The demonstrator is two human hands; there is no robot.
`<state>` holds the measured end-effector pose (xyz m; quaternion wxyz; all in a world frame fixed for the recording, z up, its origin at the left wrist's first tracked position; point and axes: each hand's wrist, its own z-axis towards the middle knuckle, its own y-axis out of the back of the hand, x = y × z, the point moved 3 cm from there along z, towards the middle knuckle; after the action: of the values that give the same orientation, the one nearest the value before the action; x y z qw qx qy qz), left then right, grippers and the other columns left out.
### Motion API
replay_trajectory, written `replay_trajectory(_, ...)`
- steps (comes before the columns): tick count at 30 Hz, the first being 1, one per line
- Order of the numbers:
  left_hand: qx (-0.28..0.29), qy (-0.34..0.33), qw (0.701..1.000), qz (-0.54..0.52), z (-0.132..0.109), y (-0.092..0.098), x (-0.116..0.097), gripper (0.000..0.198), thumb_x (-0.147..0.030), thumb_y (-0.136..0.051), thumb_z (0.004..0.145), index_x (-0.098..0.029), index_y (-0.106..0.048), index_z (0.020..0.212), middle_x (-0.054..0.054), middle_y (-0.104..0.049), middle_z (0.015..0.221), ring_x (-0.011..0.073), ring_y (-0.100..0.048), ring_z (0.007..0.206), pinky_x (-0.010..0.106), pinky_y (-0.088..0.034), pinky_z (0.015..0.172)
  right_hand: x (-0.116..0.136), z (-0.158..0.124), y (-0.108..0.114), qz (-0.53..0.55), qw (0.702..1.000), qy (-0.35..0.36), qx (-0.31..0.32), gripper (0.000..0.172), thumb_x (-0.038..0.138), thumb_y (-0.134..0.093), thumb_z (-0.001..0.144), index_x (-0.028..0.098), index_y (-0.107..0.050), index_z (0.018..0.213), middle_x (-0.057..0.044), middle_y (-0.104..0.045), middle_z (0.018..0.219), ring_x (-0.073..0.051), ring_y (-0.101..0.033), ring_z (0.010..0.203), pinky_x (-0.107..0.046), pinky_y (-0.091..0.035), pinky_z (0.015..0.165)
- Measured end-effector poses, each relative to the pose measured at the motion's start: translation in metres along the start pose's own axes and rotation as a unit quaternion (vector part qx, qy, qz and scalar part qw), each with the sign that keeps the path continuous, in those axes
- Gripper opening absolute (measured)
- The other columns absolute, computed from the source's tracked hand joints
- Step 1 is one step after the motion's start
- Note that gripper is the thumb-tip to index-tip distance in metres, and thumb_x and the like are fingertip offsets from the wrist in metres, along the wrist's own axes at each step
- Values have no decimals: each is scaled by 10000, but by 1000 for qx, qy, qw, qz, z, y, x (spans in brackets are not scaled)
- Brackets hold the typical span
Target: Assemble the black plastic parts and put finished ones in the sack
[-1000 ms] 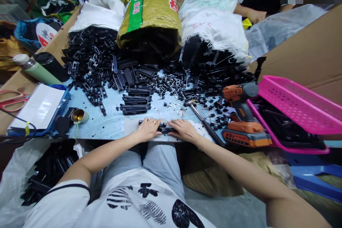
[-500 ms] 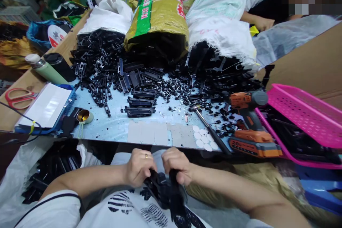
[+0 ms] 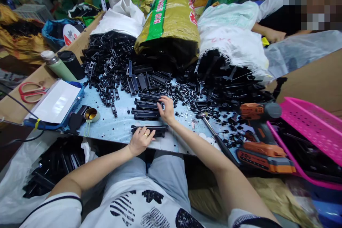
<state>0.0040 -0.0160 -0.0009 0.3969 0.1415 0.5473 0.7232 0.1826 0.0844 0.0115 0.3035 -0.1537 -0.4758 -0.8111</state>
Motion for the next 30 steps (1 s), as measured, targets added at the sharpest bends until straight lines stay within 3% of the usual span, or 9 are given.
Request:
replay_trajectory(3,44,23,998,36,18,-7,13,315,-254,-385,940,-158,-585,1164,129,-644,899,230,-560,901,398,-401,781,-40,63,-10,-95,991,28,85,291,282,-349,922,164,-533,1114,-124,-522,1211,-239,-423,1137,-385,-344,974)
replay_trajectory(9,44,57,997,37,46,8,42,304,-313,-473,907,-191,-549,1175,116,-629,1011,241,-520,985,396,-350,829,-83,153,-47,-274,933,-80,217,300,203,-408,893,83,-522,1143,-189,-535,1152,-267,-445,1057,-375,-377,870)
replay_trajectory(12,-6,186,981,59,54,29,83,339,-361,-478,893,-160,-535,1161,143,-594,1074,267,-500,1021,380,-359,831,-86,171,-61,-282,926,-90,236,292,197,-494,849,49,-548,1095,-219,-548,1110,-275,-474,1014,-376,-388,843)
replay_trajectory(16,-38,400,909,113,67,47,163,328,-289,-480,871,-64,-537,1103,213,-537,1103,312,-464,1055,381,-381,835,-80,173,-68,-293,927,-71,223,359,231,-610,770,43,-551,1071,-227,-539,1127,-319,-460,1061,-404,-392,853)
replay_trajectory(18,-18,446,888,114,78,45,192,323,-253,-479,862,-38,-540,1096,233,-518,1123,326,-442,1085,394,-391,845,-73,169,-64,-287,937,-56,189,362,243,-598,776,58,-536,1081,-224,-521,1163,-330,-454,1087,-403,-402,849)
replay_trajectory(20,9,472,874,110,89,38,208,288,-188,-449,860,-30,-557,1075,245,-511,1133,335,-428,1104,411,-401,845,-69,162,-55,-249,952,-71,165,355,270,-566,802,81,-517,1098,-207,-548,1126,-313,-502,1041,-390,-423,820)
replay_trajectory(22,21,491,864,113,96,32,209,270,-105,-397,849,-32,-579,1035,251,-509,1138,342,-422,1117,433,-401,852,-66,153,-42,-164,970,-113,141,442,337,-575,808,108,-466,1169,-173,-584,1067,-284,-554,967,-378,-441,806)
replay_trajectory(25,-16,483,867,123,95,36,192,285,-75,-347,850,-41,-575,1017,240,-521,1119,341,-444,1103,455,-392,873,-60,128,-18,51,978,-179,98,554,448,-542,823,151,-378,1260,-115,-617,1006,-230,-597,895,-354,-470,800)
replay_trajectory(30,-67,386,918,66,72,86,128,253,-174,-331,906,-102,-510,1070,166,-512,1056,244,-568,887,357,-442,780,-34,47,18,389,885,-236,94,404,520,-528,797,208,-508,1054,-44,-626,958,-179,-612,878,-337,-499,810)
